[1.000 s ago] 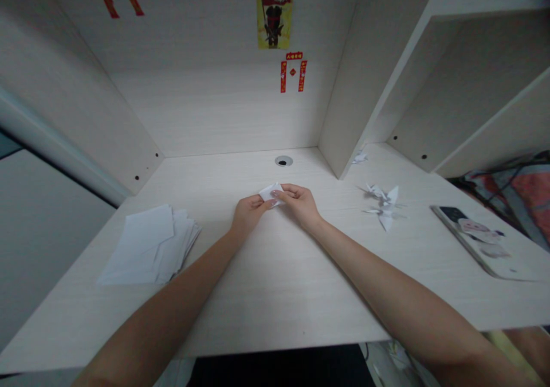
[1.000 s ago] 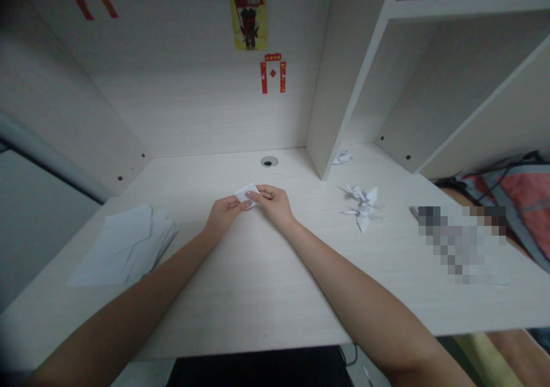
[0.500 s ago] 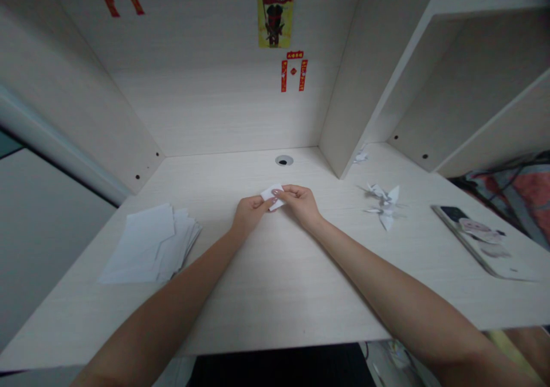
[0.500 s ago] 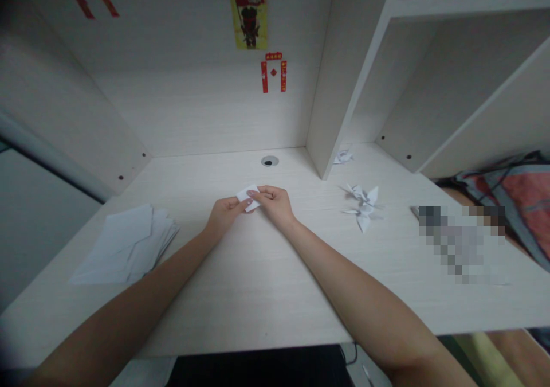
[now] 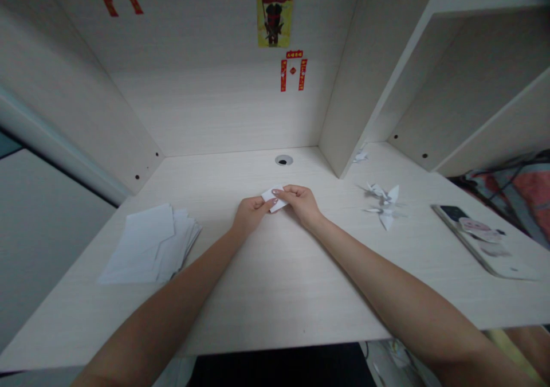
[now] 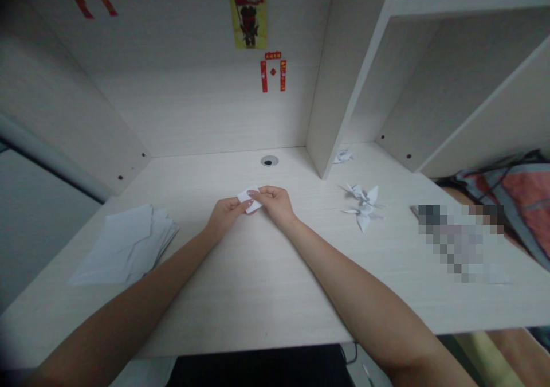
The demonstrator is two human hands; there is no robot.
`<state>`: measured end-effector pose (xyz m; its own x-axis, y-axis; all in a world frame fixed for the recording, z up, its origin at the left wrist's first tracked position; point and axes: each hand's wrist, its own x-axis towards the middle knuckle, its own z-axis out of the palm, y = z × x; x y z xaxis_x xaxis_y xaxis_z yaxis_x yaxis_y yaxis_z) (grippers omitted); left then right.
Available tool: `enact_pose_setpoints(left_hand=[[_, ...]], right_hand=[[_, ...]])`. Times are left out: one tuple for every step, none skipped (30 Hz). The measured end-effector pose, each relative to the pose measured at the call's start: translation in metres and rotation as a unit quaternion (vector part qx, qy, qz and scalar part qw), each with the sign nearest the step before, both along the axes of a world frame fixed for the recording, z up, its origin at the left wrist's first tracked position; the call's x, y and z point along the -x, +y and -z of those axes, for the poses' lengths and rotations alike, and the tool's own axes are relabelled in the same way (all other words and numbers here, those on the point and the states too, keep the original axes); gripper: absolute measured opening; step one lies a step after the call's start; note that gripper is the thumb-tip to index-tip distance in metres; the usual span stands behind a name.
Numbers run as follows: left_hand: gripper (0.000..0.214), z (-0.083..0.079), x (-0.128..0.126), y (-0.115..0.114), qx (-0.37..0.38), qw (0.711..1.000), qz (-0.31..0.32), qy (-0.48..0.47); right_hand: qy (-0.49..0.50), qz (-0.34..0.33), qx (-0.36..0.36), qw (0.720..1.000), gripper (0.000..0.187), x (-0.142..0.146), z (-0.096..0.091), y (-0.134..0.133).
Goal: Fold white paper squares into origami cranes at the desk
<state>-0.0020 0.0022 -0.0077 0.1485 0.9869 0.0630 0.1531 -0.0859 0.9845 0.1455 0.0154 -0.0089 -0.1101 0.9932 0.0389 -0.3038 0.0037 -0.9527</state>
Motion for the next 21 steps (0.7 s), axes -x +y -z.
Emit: enact_pose_setpoints(left_hand=[[0.035,0.0009,0.0003,0.0003,-0.003,1.0,0.003,0.002],[0.034,0.0018,0.0006,0.0006,-0.006,1.0,0.005,0.005],[0.034,0.0026,0.0008,0.0008,-0.007,1.0,0.007,0.008],[0.034,0.0035,0.0009,0.0011,-0.008,1.0,0.008,0.012],[0.034,0.0043,0.001,0.0014,-0.007,1.0,0.011,0.017],[0.034,0.0051,0.001,0.0016,-0.006,1.0,0.014,0.02],[0.035,0.0058,0.0009,0.0019,-0.006,1.0,0.018,0.022],[0.035,0.0061,0.0008,0.002,-0.006,1.0,0.02,0.023],[0.036,0.0061,0.0005,0.002,-0.008,1.0,0.019,0.023],[0.037,0.0057,0.0002,0.0018,-0.009,1.0,0.017,0.022],[0.037,0.0049,-0.0002,0.0014,-0.008,1.0,0.014,0.023],[0.037,0.0037,-0.0006,0.0008,-0.008,1.0,0.012,0.024],[0.037,0.0023,-0.001,0.0,-0.005,1.0,0.011,0.026],[0.037,0.001,-0.0013,-0.0008,-0.002,0.999,0.012,0.03],[0.037,-0.0003,-0.0015,-0.0016,0.0,0.999,0.012,0.033],[0.037,-0.0011,-0.0017,-0.0022,0.001,0.999,0.012,0.037],[0.037,-0.0016,-0.0018,-0.0027,0.0,0.999,0.012,0.039],[0.036,-0.0016,-0.0018,-0.0028,-0.001,0.999,0.013,0.039],[0.035,-0.0011,-0.0017,-0.0026,-0.002,0.999,0.015,0.037],[0.034,-0.0003,-0.0015,-0.0022,-0.003,0.999,0.019,0.032],[0.033,0.0007,-0.0014,-0.0016,-0.004,0.999,0.024,0.026]], right_hand=[[-0.004,0.003,0.0,1.0,0.03,-0.0003,0.0003,0.0004],[-0.008,0.007,0.0,1.0,0.031,-0.0007,0.0005,0.0006],[-0.012,0.009,-0.001,1.0,0.031,-0.0011,0.0005,0.0007],[-0.015,0.012,-0.003,1.0,0.031,-0.0015,0.0005,0.0007],[-0.017,0.014,-0.004,1.0,0.031,-0.0018,0.0005,0.0007],[-0.02,0.014,-0.006,1.0,0.032,-0.0022,0.0005,0.0007],[-0.024,0.014,-0.007,1.0,0.033,-0.0025,0.0005,0.0008],[-0.028,0.014,-0.009,0.999,0.033,-0.0029,0.0007,0.0009],[-0.032,0.014,-0.012,0.999,0.034,-0.0031,0.0008,0.0011],[-0.035,0.014,-0.018,0.999,0.034,-0.0033,0.001,0.0013],[-0.037,0.016,-0.025,0.999,0.035,-0.0035,0.0012,0.0015],[-0.04,0.02,-0.035,0.998,0.038,-0.0036,0.0013,0.0017],[-0.044,0.025,-0.044,0.998,0.04,-0.0036,0.0014,0.0017],[-0.049,0.032,-0.052,0.997,0.043,-0.0035,0.0013,0.0016],[-0.056,0.041,-0.058,0.996,0.044,-0.0033,0.0012,0.0012],[-0.065,0.051,-0.063,0.995,0.044,-0.003,0.0012,0.0007],[-0.075,0.061,-0.067,0.993,0.043,-0.0026,0.0011,0.0001],[-0.086,0.072,-0.072,0.991,0.042,-0.0023,0.0012,-0.0007],[-0.095,0.085,-0.077,0.989,0.042,-0.0019,0.0014,-0.0014],[-0.102,0.097,-0.082,0.987,0.042,-0.0015,0.0016,-0.002],[-0.106,0.108,-0.087,0.985,0.042,-0.0012,0.0019,-0.0025]])
